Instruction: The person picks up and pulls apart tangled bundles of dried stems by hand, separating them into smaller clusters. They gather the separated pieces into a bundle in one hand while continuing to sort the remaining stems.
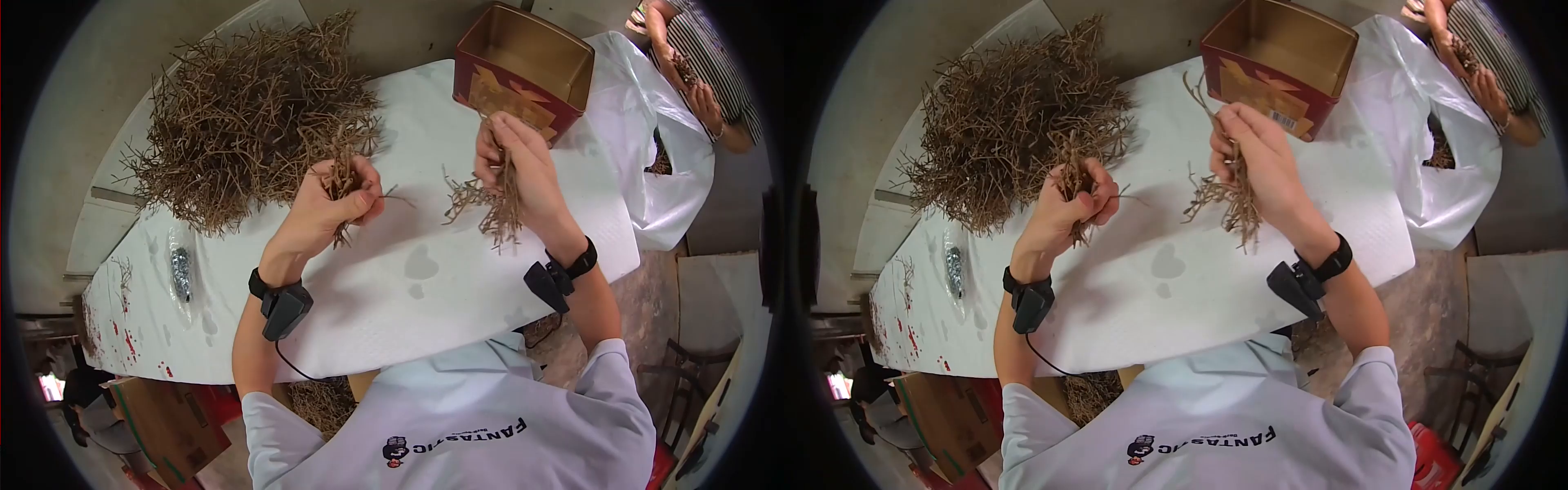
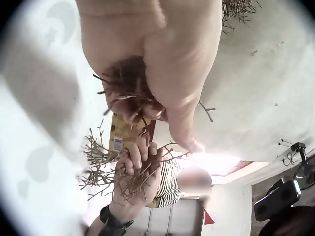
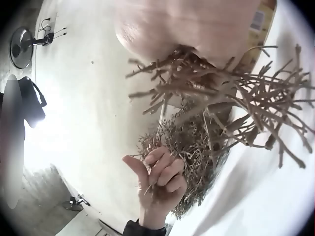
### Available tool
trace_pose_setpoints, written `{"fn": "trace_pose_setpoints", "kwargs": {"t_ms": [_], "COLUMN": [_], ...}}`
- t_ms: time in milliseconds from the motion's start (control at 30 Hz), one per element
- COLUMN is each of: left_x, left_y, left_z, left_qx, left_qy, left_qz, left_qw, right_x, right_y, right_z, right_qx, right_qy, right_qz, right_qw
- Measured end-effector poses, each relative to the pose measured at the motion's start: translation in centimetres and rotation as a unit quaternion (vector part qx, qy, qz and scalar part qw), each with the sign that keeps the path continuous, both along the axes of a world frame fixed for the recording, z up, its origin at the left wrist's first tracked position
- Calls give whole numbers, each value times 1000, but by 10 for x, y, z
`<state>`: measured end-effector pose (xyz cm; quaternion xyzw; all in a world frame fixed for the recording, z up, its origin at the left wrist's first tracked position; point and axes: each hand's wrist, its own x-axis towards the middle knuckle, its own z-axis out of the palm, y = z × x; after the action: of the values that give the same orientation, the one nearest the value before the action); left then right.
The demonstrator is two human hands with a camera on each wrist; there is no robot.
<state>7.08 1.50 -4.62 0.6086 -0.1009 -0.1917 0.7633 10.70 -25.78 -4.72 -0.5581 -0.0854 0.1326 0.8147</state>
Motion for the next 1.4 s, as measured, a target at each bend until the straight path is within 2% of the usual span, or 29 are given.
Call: {"fn": "trace_pose_setpoints", "kwargs": {"t_ms": [167, 267, 300, 400, 433, 467, 533, 567, 633, 667, 700, 800, 833, 900, 1033, 1233, 1300, 1333, 1400], "left_x": [3, -1, 0, 5, 6, 6, 6, 4, -6, -8, -9, -16, -16, -11, -3, 5, 8, 10, 10], "left_y": [-8, -21, -20, -12, -9, -6, -3, -4, -6, -8, -13, -38, -45, -58, -68, -47, -37, -32, -27], "left_z": [-16, -1, -2, -1, 2, 5, 13, 13, 11, 11, 16, 38, 37, 35, 27, 22, 19, 19, 27], "left_qx": [21, 45, 47, 119, 120, 203, 359, 360, 243, 178, 178, 245, 245, 361, 390, 366, 345, 344, 346], "left_qy": [-61, -85, -86, -219, -220, -303, -455, -456, -291, -201, -201, -148, -148, -218, -273, -242, -234, -235, -198], "left_qz": [-1, 93, 92, 96, 94, 98, 100, 98, 133, 149, 148, 141, 143, 70, 126, 37, -13, -12, -42], "left_qw": [998, 991, 991, 964, 964, 926, 809, 808, 916, 952, 952, 948, 948, 904, 870, 898, 909, 909, 916], "right_x": [-7, -14, -14, -15, -16, -17, -20, -20, -22, -23, -23, -27, -28, -32, -28, -14, -9, -6, -2], "right_y": [12, 21, 21, 21, 21, 21, 23, 24, 26, 26, 27, 33, 34, 35, 33, 26, 19, 15, 9], "right_z": [-11, -4, -5, -10, -11, -11, -13, -14, -15, -16, -17, -22, -21, -16, -18, -24, -19, -15, -4], "right_qx": [44, 108, 110, 157, 159, 160, 164, 166, 161, 157, 157, 26, 26, 43, 55, 74, -12, -55, -90], "right_qy": [20, 102, 101, 135, 135, 135, 137, 137, 116, 106, 107, 67, 68, 76, 48, -12, -39, -53, -55], "right_qz": [54, 63, 62, 131, 130, 119, 99, 98, 87, 81, 81, 43, 45, 61, 74, 101, 124, 135, 155], "right_qw": [997, 987, 987, 970, 969, 970, 972, 972, 976, 979, 978, 996, 996, 994, 995, 992, 991, 988, 982]}}
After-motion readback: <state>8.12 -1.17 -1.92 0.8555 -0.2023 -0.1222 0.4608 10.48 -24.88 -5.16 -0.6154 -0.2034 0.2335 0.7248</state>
